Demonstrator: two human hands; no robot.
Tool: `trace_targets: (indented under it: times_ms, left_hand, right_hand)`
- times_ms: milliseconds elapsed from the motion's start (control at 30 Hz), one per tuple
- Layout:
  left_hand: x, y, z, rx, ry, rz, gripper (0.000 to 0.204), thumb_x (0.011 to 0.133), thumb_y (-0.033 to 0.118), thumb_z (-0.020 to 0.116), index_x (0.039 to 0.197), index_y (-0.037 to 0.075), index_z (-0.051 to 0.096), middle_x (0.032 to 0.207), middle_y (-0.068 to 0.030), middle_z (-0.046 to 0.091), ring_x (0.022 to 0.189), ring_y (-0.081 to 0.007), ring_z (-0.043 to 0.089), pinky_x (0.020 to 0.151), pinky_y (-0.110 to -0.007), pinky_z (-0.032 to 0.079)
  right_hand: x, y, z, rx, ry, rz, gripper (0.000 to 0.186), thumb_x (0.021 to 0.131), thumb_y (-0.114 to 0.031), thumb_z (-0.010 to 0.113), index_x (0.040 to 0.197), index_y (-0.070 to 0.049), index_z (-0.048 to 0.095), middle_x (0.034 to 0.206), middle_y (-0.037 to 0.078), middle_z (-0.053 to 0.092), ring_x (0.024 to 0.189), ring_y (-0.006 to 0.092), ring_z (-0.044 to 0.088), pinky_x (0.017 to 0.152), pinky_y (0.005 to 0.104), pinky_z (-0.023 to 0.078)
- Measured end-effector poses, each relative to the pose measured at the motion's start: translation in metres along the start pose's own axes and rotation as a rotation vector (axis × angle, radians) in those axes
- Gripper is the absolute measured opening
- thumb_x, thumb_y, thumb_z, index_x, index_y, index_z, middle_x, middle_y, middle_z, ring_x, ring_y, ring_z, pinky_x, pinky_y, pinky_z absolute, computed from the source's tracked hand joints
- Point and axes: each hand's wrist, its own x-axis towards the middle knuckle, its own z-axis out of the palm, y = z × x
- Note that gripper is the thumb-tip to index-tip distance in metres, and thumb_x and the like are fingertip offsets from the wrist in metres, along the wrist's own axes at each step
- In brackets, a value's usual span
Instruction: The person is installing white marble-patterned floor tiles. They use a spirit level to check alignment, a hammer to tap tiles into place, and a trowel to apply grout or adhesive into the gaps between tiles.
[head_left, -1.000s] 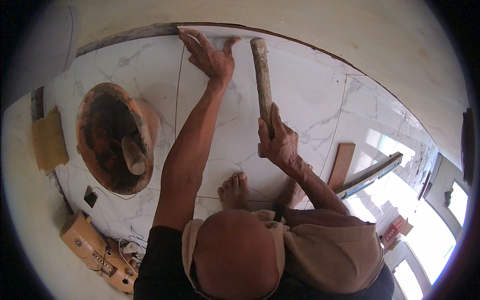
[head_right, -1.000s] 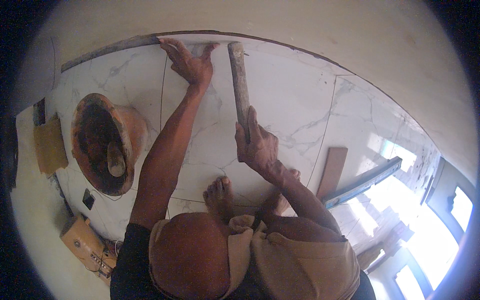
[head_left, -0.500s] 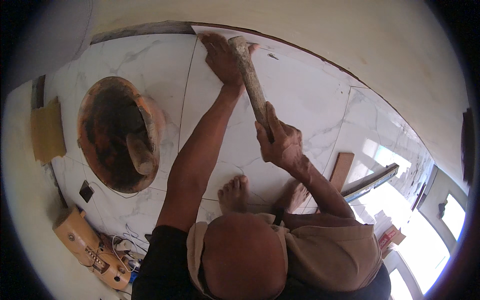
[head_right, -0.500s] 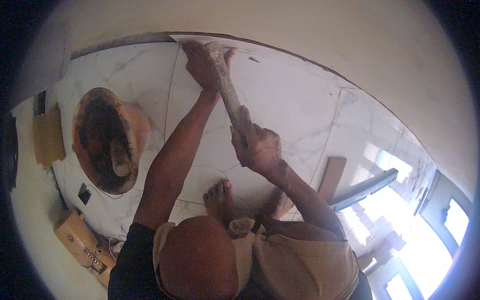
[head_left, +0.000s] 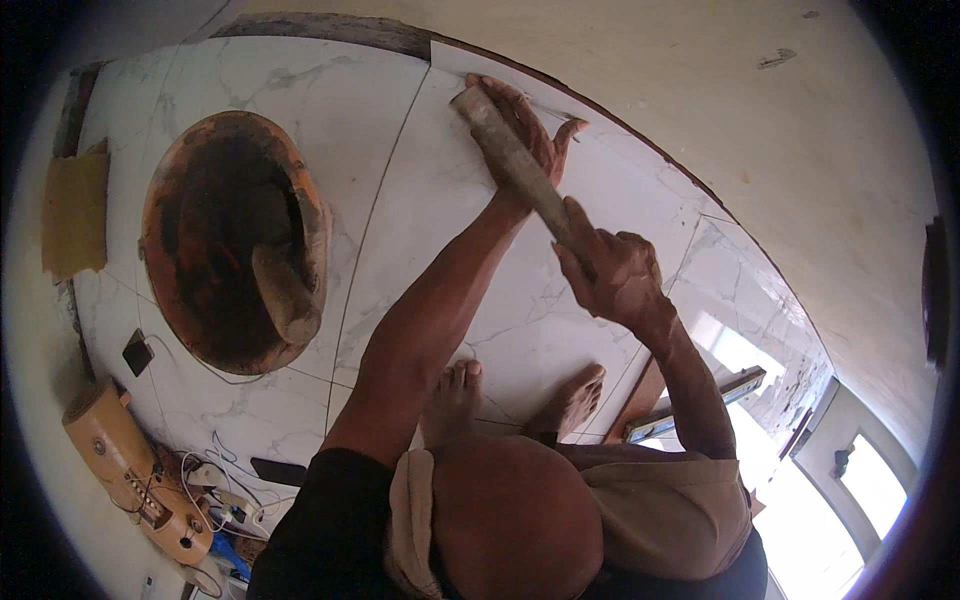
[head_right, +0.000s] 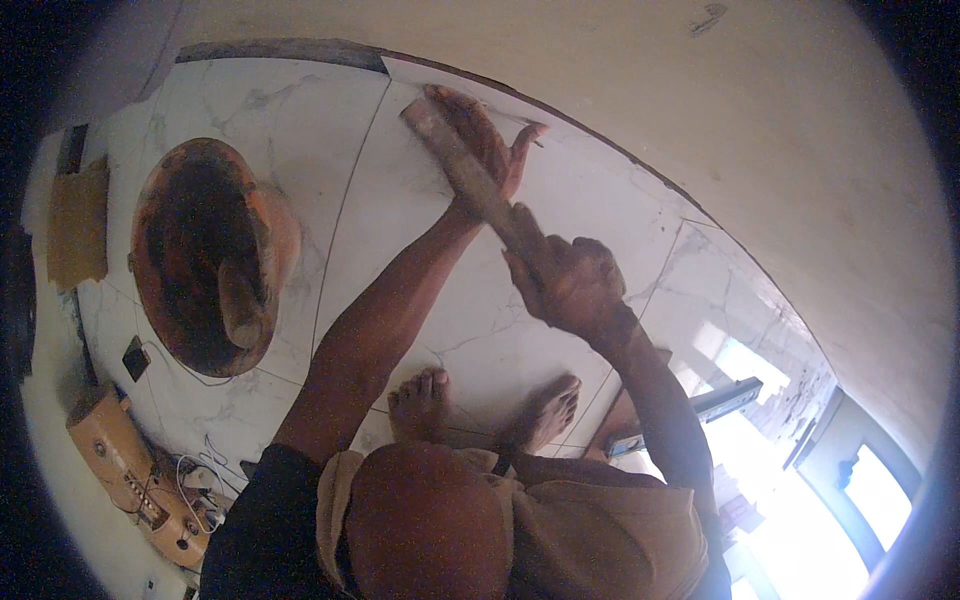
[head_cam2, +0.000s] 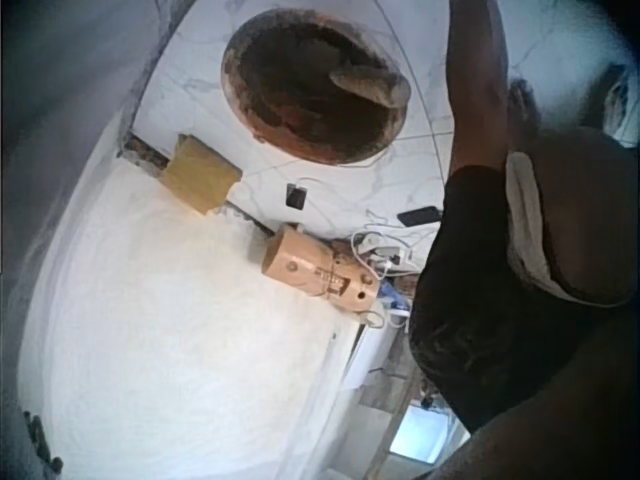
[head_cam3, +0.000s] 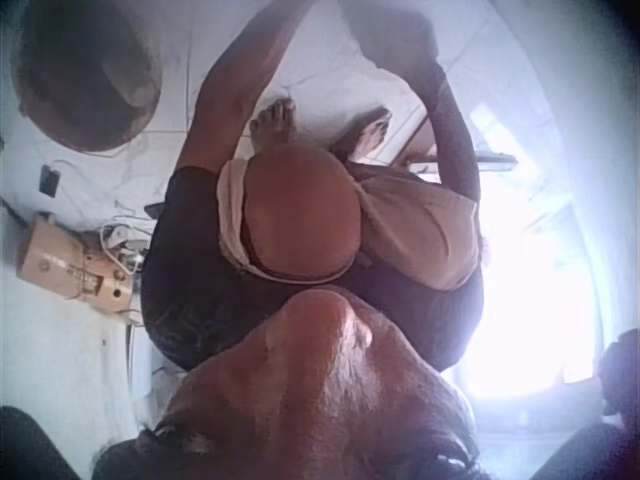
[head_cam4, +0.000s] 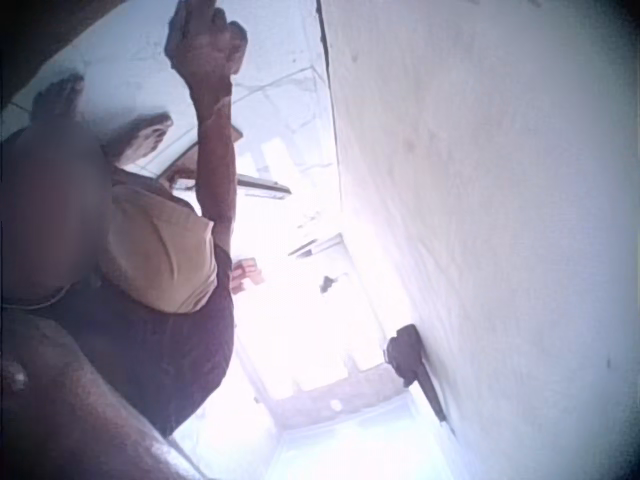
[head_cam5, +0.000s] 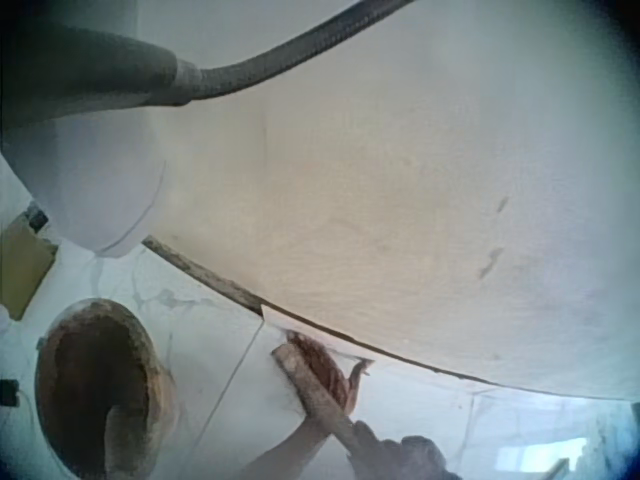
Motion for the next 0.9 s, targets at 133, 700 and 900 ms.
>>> trace_targets:
  times_ms: [133, 700, 900]
  left_hand:
    - [-0.005, -0.005, 0.008, 0.046, 0.096, 0.078, 0.109, 0.088, 0.067, 0.053, 0.145, -0.016, 0.01, 0.148, -0.0405, 0.011, 0.138, -0.0533, 0.016, 0.106, -0.066, 0.017]
    - [0.002, 0.007, -0.009, 0.014, 0.054, -0.037, 0.107, 0.086, 0.06, 0.061, 0.144, -0.017, 0.015, 0.149, -0.0363, 0.021, 0.141, -0.0445, 0.021, 0.109, -0.055, 0.023]
    - [0.007, 0.013, -0.014, 0.077, 0.033, -0.069, 0.104, 0.09, 0.054, 0.057, 0.144, -0.02, 0.009, 0.15, -0.0382, 0.02, 0.144, -0.0455, 0.017, 0.109, -0.052, 0.025]
  right_hand:
    - [0.006, 0.0, -0.001, -0.004, 0.006, 0.054, 0.052, 0.088, -0.016, 0.066, 0.133, 0.005, 0.049, 0.06, 0.014, 0.063, 0.049, 0.0253, 0.063, 0.052, 0.0385, 0.051]
    - [-0.03, -0.007, -0.003, 0.166, 0.155, 0.106, 0.051, 0.089, -0.015, 0.066, 0.131, 0.008, 0.05, 0.061, 0.013, 0.062, 0.049, 0.025, 0.063, 0.05, 0.0371, 0.049]
    - [-0.096, 0.018, 0.011, 0.165, 0.122, 0.362, 0.049, 0.09, -0.022, 0.064, 0.131, 0.001, 0.051, 0.064, 0.013, 0.065, 0.049, 0.0273, 0.064, 0.05, 0.0413, 0.052]
